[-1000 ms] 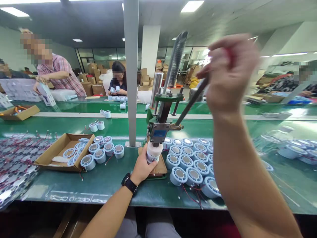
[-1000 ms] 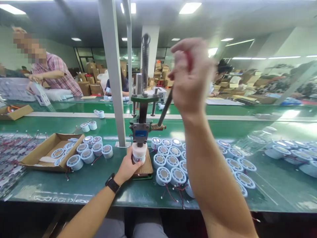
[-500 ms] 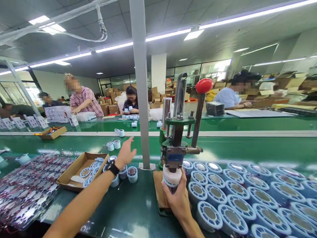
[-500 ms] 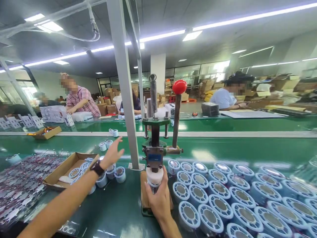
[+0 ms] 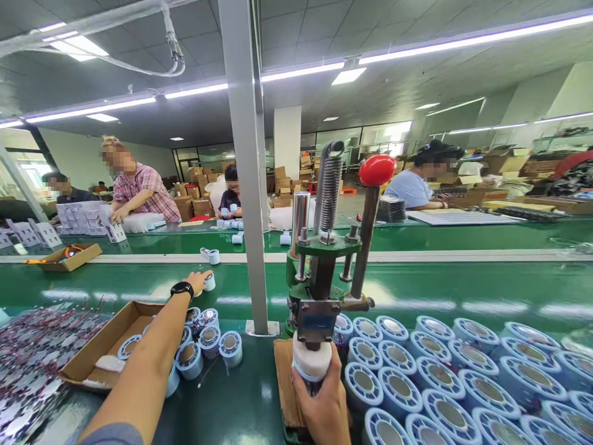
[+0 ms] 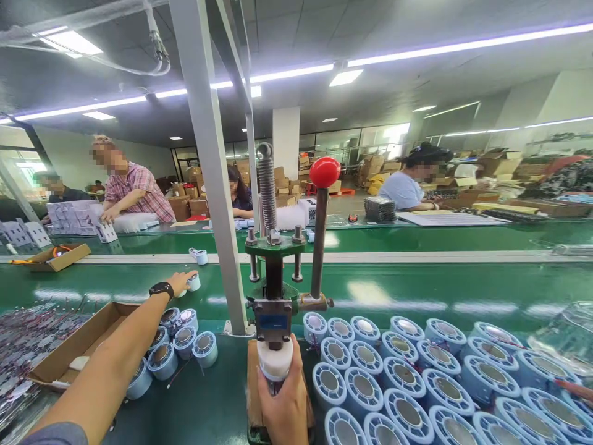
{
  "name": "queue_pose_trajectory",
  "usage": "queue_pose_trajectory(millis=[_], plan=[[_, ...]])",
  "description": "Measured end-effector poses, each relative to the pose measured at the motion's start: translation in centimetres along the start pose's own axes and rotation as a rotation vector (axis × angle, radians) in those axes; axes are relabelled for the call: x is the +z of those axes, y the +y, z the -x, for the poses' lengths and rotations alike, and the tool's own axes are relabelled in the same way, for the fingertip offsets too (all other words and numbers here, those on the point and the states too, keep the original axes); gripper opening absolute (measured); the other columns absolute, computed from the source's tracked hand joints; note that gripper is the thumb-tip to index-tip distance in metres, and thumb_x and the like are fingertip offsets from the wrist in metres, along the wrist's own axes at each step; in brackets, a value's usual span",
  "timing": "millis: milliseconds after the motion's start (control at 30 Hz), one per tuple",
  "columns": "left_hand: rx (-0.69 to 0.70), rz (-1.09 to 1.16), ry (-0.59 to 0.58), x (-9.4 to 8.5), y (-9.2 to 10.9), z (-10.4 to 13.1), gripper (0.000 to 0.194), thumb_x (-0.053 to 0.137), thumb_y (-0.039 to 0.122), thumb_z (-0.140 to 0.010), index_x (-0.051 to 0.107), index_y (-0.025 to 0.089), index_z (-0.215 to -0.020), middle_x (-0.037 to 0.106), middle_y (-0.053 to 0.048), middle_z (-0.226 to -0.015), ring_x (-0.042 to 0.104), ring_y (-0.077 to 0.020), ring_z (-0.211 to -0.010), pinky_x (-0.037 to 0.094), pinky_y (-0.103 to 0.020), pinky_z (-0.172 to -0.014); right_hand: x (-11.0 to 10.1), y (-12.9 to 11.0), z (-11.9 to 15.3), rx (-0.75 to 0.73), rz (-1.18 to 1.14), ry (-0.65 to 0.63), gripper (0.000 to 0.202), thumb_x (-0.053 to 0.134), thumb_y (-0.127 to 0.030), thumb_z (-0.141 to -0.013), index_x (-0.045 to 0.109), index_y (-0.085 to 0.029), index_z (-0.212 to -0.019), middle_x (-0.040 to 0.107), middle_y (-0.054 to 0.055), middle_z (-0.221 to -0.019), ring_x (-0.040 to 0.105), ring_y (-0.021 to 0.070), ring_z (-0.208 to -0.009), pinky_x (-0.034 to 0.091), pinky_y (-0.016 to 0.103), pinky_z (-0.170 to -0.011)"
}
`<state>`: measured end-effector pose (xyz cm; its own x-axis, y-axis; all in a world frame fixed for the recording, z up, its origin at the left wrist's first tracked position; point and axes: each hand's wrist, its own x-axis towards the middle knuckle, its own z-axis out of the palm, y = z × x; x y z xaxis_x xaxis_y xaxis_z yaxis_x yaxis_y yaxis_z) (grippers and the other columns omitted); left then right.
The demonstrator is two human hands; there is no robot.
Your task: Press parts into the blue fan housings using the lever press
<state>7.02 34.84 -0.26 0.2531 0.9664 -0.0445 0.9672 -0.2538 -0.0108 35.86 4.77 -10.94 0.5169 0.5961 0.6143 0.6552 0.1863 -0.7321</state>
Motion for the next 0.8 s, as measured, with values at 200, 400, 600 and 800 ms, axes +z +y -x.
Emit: queue_pose_trajectory(millis=[200,400,600,800], plan=[[0.100,-0.004,0.059,-3.6,2.2,2.5,0.040,0.060,0.034,-0.096,0.054,0.016,-0.131,0.061,-0.011,-0.124,0.063,-0.0240,-0.107,0.054,-0.046,-0.093,-0.1,-0.6,0.0,0.016,-0.126,-0.013,0.077,0.062,-0.052,-0.087,0.034,-0.015,-0.148,0.060,0.018,-0.131,0.064,0.0266,-0.117,0.055,0.039,-0.097],[0.372,0.020,0.149,-5.6,7.6,15.1,0.055,0.050,0.031,-0.098,0.034,0.028,-0.150,0.060,-0.009,-0.120,0.058,-0.0256,-0.109,0.048,-0.040,-0.098,-0.2,-0.8,0.0,0.109,-0.268,-0.010,0.086,0.070,-0.053,-0.079,0.035,-0.015,-0.147,0.056,0.018,-0.135,0.062,0.0249,-0.119,0.051,0.037,-0.101],[0.480,-0.045,0.036,0.3,14.4,28.0,0.053,0.057,0.022,-0.091,0.047,0.032,-0.142,0.063,-0.011,-0.110,0.061,-0.0287,-0.102,0.055,-0.034,-0.074,-0.6,-1.7,-0.2,0.163,-0.344,-0.052,0.093,0.071,-0.052,-0.076,0.031,-0.014,-0.150,0.051,0.019,-0.140,0.058,0.0261,-0.124,0.046,0.041,-0.108],[0.266,0.053,0.109,2.6,16.3,26.9,0.053,0.046,0.011,-0.091,0.048,0.029,-0.142,0.058,-0.018,-0.128,0.059,-0.0345,-0.114,0.057,-0.043,-0.078,-0.8,-2.0,-0.4,0.177,-0.339,-0.039,0.100,0.071,-0.060,-0.072,0.030,-0.013,-0.151,0.053,0.020,-0.137,0.060,0.0294,-0.120,0.046,0.045,-0.105]])
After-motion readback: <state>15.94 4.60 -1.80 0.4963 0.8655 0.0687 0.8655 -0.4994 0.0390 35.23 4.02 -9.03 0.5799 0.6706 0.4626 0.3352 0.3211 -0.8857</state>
